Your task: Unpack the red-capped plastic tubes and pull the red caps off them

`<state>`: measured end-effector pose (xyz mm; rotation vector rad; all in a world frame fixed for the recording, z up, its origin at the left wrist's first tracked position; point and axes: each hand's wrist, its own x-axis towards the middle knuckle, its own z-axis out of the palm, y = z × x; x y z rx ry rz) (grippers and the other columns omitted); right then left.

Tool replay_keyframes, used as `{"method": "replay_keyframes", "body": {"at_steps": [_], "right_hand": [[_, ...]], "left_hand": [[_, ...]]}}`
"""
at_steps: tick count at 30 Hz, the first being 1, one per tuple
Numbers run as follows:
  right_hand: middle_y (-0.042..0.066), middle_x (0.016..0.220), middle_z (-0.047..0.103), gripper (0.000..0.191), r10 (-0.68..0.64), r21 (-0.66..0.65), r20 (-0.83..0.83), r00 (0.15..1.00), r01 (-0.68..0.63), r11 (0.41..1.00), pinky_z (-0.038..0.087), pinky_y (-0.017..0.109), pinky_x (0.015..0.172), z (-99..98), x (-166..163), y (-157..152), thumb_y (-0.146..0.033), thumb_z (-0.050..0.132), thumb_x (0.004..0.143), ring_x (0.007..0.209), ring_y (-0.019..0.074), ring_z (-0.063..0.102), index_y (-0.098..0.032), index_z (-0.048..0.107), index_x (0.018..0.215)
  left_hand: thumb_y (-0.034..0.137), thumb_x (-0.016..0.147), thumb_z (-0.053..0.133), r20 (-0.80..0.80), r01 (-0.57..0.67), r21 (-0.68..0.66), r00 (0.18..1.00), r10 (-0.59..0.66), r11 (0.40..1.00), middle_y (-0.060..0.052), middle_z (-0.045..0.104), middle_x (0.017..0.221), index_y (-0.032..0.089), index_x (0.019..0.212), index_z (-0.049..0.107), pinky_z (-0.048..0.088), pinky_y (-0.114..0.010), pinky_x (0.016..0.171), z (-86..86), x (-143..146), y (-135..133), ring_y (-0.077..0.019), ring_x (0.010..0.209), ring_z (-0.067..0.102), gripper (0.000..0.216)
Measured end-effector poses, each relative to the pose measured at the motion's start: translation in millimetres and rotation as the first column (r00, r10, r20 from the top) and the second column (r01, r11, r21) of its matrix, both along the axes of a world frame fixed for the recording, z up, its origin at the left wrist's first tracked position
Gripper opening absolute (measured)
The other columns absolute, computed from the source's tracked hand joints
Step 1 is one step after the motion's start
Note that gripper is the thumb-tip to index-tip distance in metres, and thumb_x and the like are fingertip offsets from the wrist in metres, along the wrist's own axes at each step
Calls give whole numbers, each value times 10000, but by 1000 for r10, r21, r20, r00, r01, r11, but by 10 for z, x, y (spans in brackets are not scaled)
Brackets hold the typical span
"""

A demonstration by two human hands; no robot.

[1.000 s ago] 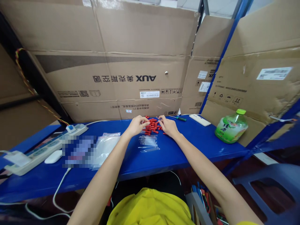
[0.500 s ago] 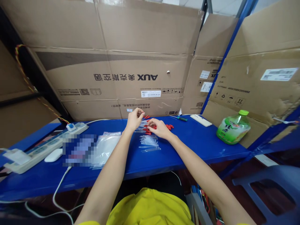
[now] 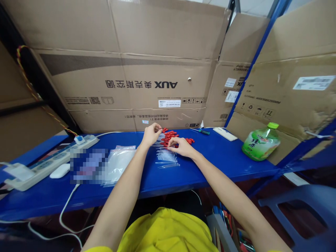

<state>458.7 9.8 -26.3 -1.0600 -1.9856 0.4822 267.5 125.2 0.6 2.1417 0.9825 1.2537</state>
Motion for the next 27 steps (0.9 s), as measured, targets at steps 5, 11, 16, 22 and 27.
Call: {"method": "replay_keyframes", "body": {"at_steps": [5, 11, 16, 22, 27], "right_hand": [[20, 890, 673, 84, -116, 109, 300, 947, 87, 990, 440, 284, 827, -58, -59, -10, -207, 775, 856, 924, 178, 602, -213, 706, 903], [12, 872, 659, 155, -244, 155, 227, 943, 212, 965, 421, 274, 770, -64, -64, -13, -316, 787, 862, 849, 175, 594, -215, 675, 899], [-43, 739, 697, 322, -458, 84, -47, 888, 460, 884, 426, 277, 662, -58, 40, 64, -476, 657, 935, 661, 172, 621, -240, 596, 1146], [19, 879, 752, 209, -400, 111, -82, 913, 407, 907, 475, 275, 701, -54, 154, 133, -431, 609, 941, 735, 167, 655, -227, 647, 972], [-2, 903, 734, 108, -671, 156, 64, 738, 657, 738, 433, 271, 699, -7, 344, 117, -336, 634, 916, 788, 173, 641, -253, 649, 983]], "left_hand": [[445, 862, 640, -138, -6, 48, 990, 13, 999, -48, 743, 754, 194, 771, 659, 478, -304, 722, 19, -10, -57, -185, 701, 660, 268], [512, 905, 584, -238, 31, 36, 971, -21, 999, -38, 703, 679, 183, 745, 667, 413, -288, 627, 39, 18, -148, -171, 625, 591, 375], [537, 901, 586, -111, 217, -132, 966, -232, 967, -33, 697, 692, 175, 792, 661, 450, -268, 626, -12, 129, -194, -164, 642, 610, 385], [519, 893, 623, -109, 296, -146, 944, -313, 944, -35, 709, 741, 169, 863, 674, 475, -271, 667, -41, 162, -237, -169, 683, 628, 355], [403, 829, 743, -440, 339, 59, 853, -281, 939, -28, 733, 870, 206, 908, 770, 440, -264, 722, -35, 56, -162, -166, 760, 628, 214]]}}
